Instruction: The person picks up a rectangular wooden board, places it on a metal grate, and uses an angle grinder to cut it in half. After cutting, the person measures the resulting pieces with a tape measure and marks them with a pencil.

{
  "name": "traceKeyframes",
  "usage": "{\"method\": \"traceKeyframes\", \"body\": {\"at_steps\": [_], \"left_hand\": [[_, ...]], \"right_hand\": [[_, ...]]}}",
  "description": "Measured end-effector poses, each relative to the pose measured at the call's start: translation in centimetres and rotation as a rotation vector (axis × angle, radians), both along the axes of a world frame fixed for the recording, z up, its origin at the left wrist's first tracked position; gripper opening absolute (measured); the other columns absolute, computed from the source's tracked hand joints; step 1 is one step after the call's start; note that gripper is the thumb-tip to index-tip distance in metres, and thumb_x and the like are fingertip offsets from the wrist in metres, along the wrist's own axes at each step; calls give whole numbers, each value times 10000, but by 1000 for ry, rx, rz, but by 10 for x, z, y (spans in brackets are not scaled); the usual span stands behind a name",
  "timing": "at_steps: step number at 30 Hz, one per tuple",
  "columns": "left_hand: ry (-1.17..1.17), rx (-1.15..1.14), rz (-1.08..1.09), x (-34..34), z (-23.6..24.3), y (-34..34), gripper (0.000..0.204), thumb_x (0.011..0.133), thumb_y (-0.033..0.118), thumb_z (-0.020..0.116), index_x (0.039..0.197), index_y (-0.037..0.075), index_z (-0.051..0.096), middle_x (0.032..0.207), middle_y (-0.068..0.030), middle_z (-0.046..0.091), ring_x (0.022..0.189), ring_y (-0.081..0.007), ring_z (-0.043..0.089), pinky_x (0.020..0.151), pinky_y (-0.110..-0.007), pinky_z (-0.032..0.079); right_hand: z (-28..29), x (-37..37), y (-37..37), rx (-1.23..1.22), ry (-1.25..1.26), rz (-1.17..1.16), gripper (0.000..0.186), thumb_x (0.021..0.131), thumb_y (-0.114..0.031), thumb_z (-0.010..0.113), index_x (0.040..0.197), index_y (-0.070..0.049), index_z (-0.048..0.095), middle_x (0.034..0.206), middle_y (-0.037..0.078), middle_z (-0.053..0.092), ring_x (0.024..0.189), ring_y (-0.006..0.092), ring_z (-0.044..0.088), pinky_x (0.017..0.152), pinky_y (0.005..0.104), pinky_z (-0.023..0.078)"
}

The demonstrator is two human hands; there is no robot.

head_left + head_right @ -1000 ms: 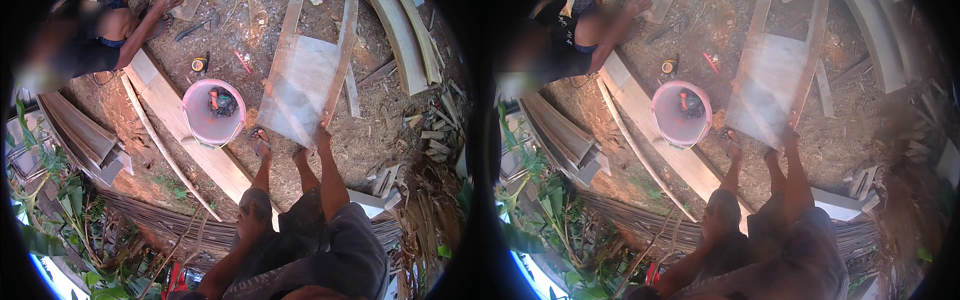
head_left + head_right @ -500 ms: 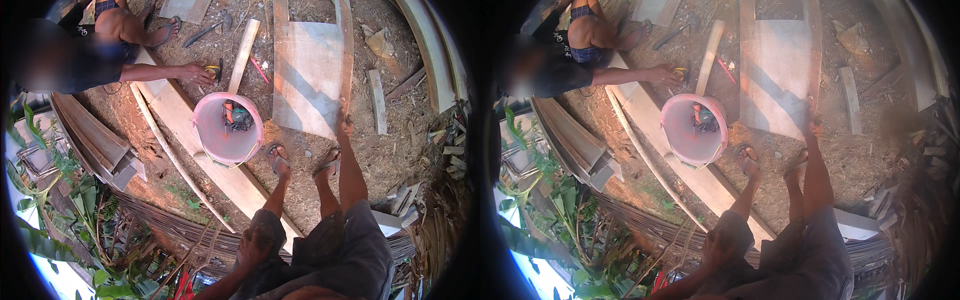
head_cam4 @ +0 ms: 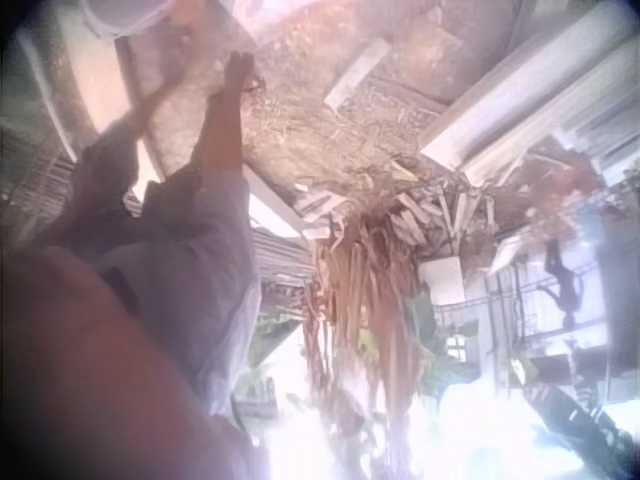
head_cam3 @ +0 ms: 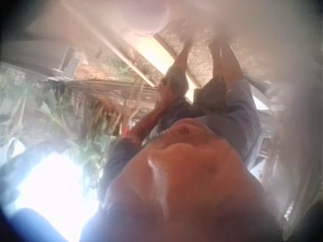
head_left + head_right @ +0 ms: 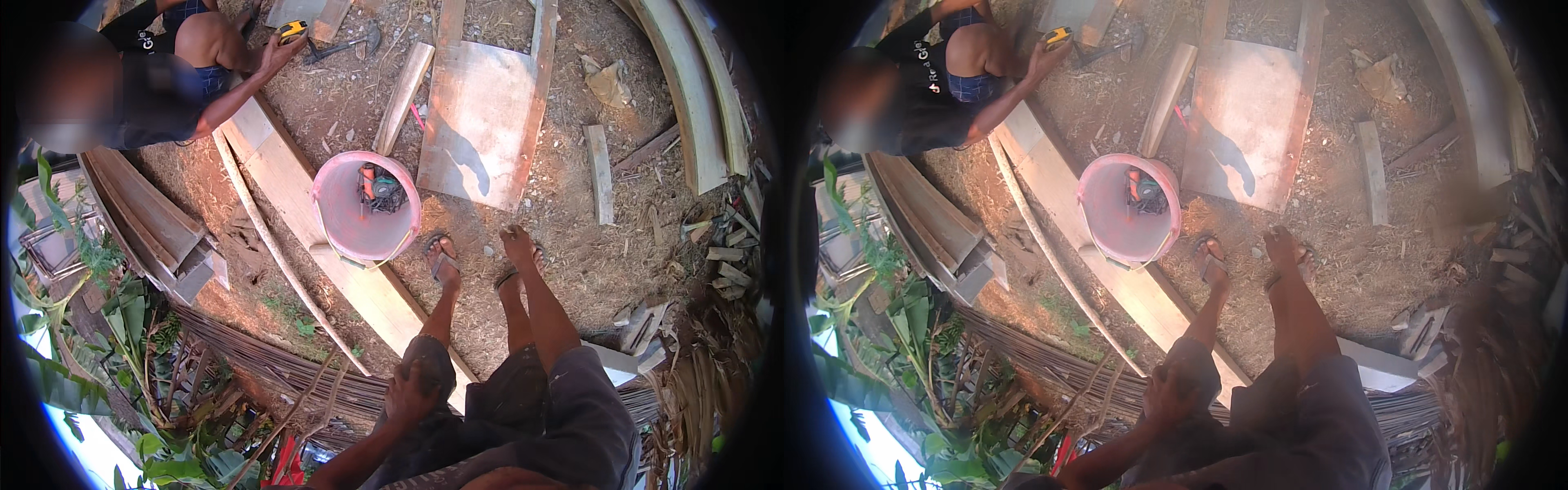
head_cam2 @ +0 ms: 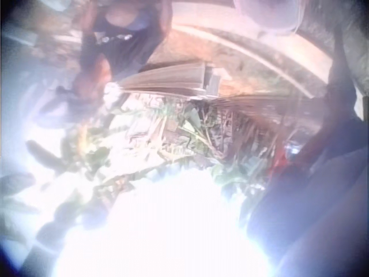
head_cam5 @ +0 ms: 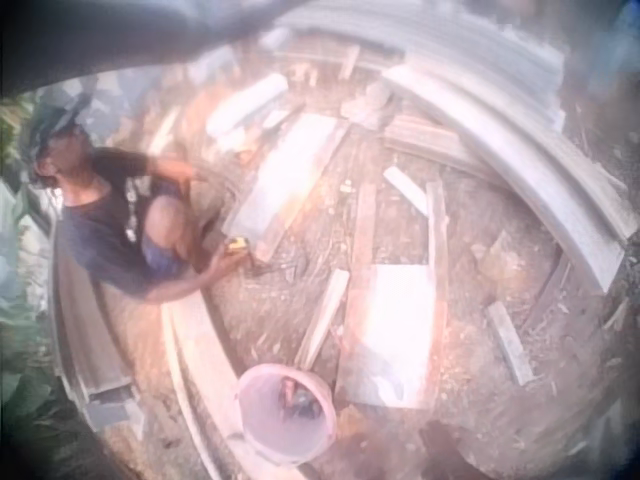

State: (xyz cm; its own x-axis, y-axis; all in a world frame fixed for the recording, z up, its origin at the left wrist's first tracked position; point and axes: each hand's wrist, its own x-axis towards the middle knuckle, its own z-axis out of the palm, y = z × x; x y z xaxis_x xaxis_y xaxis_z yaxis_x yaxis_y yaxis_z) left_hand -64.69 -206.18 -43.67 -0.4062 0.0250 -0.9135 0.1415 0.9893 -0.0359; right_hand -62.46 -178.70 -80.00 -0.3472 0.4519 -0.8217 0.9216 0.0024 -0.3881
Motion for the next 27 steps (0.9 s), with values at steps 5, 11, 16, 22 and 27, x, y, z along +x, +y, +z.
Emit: {"method": "traceKeyframes", "body": {"at_steps": [5,11,16,22,27], "left_hand": [[-20,-9,-80,-9,-2,14,778,822,465,687,1468,141,398,1349,-301,423,1174,-508,524,936,-591,478],[11,25,-93,-24,11,20,829,812,474,685,1500,147,357,1370,-289,420,1212,-490,506,952,-584,469],[363,484,-226,-39,10,36,771,813,470,708,1461,158,429,1419,-294,410,1280,-470,452,1031,-596,380],[141,1040,88,-61,150,148,359,852,293,741,1146,91,699,1289,-167,601,1232,-350,541,1053,-439,418],[-254,1519,-48,-42,318,258,486,901,412,706,1281,118,636,1387,-156,529,1341,-326,448,1115,-465,344]], "right_hand": [[85,106,-19,47,68,192,403,862,-365,669,1081,-29,700,1029,198,713,975,352,686,857,427,527],[226,211,-6,228,177,127,352,866,-327,665,992,-4,723,949,191,724,878,309,705,786,401,537],[318,257,26,9,164,-479,302,909,-270,669,1040,1,688,821,77,693,657,154,655,549,308,503],[438,272,44,-76,196,-800,308,940,-270,623,1133,-30,633,794,71,667,604,157,632,505,287,488],[482,307,9,-28,213,-997,308,945,-277,614,1124,-27,626,856,81,669,629,170,630,502,310,489]]}}
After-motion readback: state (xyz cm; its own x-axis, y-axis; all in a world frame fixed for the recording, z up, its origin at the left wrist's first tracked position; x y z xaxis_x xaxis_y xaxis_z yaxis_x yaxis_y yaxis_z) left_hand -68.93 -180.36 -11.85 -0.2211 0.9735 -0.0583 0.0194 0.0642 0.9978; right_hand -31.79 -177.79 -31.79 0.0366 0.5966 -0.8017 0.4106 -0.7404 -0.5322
